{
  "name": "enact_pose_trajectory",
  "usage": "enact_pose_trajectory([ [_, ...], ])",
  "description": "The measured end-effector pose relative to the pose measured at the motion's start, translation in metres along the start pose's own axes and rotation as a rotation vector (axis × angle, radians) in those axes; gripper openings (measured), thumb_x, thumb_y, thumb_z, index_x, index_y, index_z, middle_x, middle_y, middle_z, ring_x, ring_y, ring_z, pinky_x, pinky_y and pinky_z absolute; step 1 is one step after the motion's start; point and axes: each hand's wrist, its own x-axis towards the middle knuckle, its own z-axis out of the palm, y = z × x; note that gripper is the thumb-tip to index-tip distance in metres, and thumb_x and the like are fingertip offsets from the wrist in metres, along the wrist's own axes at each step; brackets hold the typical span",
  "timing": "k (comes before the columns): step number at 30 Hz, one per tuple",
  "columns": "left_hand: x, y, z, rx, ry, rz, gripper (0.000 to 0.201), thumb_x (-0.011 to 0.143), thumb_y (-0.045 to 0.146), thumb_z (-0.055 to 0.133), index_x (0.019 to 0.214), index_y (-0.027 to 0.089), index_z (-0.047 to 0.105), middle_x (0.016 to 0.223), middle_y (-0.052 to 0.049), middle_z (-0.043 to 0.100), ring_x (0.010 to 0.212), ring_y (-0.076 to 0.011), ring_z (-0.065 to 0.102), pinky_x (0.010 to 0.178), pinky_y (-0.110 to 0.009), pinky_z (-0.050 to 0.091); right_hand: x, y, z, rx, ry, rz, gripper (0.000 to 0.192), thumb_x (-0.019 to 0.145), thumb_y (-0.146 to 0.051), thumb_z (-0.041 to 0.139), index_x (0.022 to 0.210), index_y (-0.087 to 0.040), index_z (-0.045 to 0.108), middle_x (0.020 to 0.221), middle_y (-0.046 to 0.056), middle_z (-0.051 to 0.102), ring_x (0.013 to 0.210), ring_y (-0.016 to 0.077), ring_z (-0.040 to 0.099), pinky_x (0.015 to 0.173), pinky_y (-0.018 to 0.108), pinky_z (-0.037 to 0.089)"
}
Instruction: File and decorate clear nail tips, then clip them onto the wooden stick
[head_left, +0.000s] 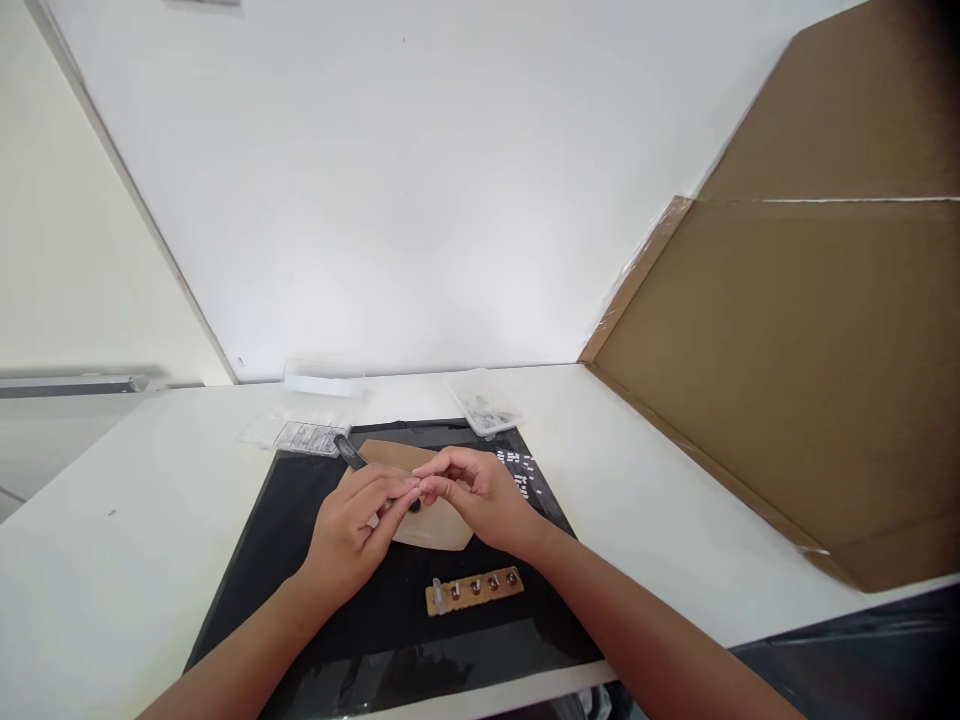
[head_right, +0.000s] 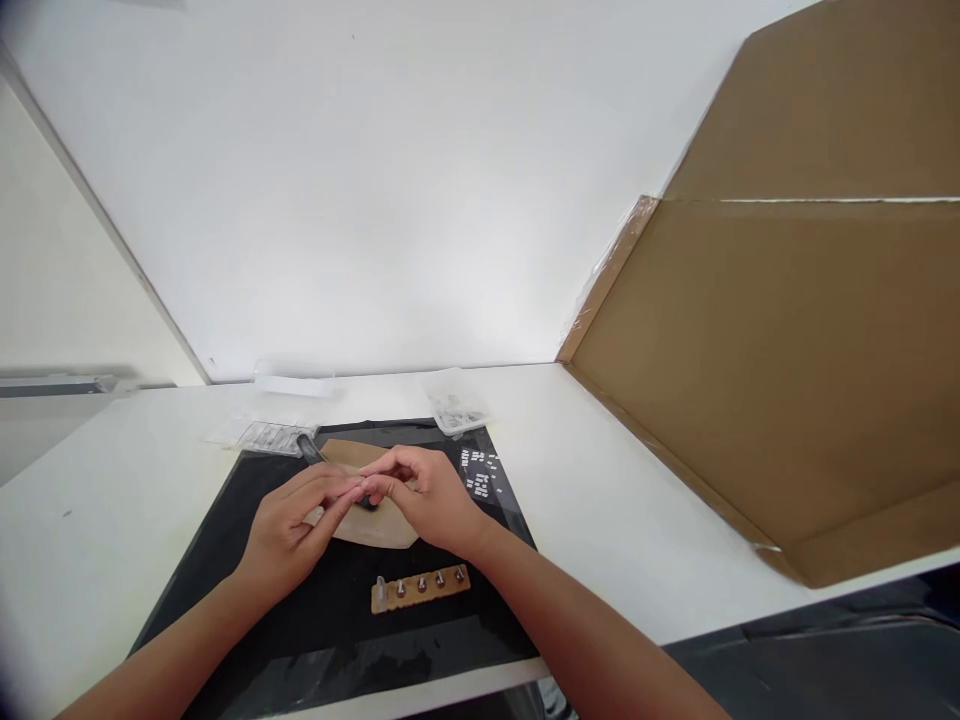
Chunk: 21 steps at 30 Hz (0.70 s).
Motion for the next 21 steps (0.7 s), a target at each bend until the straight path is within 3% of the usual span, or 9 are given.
enact_pose_trajectory([
  [5,0.005,-0.011,-0.006,0.144,-0.019,0.064,0.009,0.097,0.014,0.069,0.101,0.02,0.075,0.093,-0.003,0.076,0.087,-0.0176,0.062,0.084,-0.032,0.05,-0.001,-0.002,-0.004,-0.341,0.048,-0.158,0.013,0.1,-0.031,0.065,0.094,-0.023,0.072,0.083,0.0,0.075,0.078,0.0154,0.071,0.075,0.028,0.053],
  [9,0.007,-0.025,-0.016,0.339,-0.083,0.031,0.012,0.101,0.022,0.065,0.104,0.021,0.076,0.095,-0.004,0.076,0.093,-0.0222,0.056,0.091,-0.039,0.047,0.0,0.0,-0.009,-0.603,0.076,-0.253,0.016,0.103,-0.033,0.06,0.094,-0.021,0.068,0.088,0.002,0.074,0.08,0.0159,0.067,0.073,0.029,0.047],
  [16,0.001,-0.046,-0.022,0.447,-0.341,-0.039,0.022,0.102,0.034,0.062,0.113,0.022,0.077,0.109,-0.007,0.072,0.113,-0.0287,0.051,0.1,-0.044,0.044,0.002,0.011,-0.015,-0.742,0.002,-0.301,0.013,0.103,-0.03,0.058,0.094,-0.021,0.062,0.092,0.004,0.073,0.082,0.017,0.066,0.072,0.029,0.045],
  [21,0.001,-0.046,-0.021,0.438,-0.417,-0.046,0.024,0.104,0.031,0.057,0.119,0.025,0.074,0.112,-0.007,0.071,0.113,-0.0277,0.053,0.102,-0.045,0.044,0.004,0.019,-0.011,-0.711,-0.041,-0.277,0.008,0.101,-0.025,0.062,0.096,-0.02,0.066,0.093,0.003,0.075,0.086,0.0169,0.068,0.077,0.028,0.048],
])
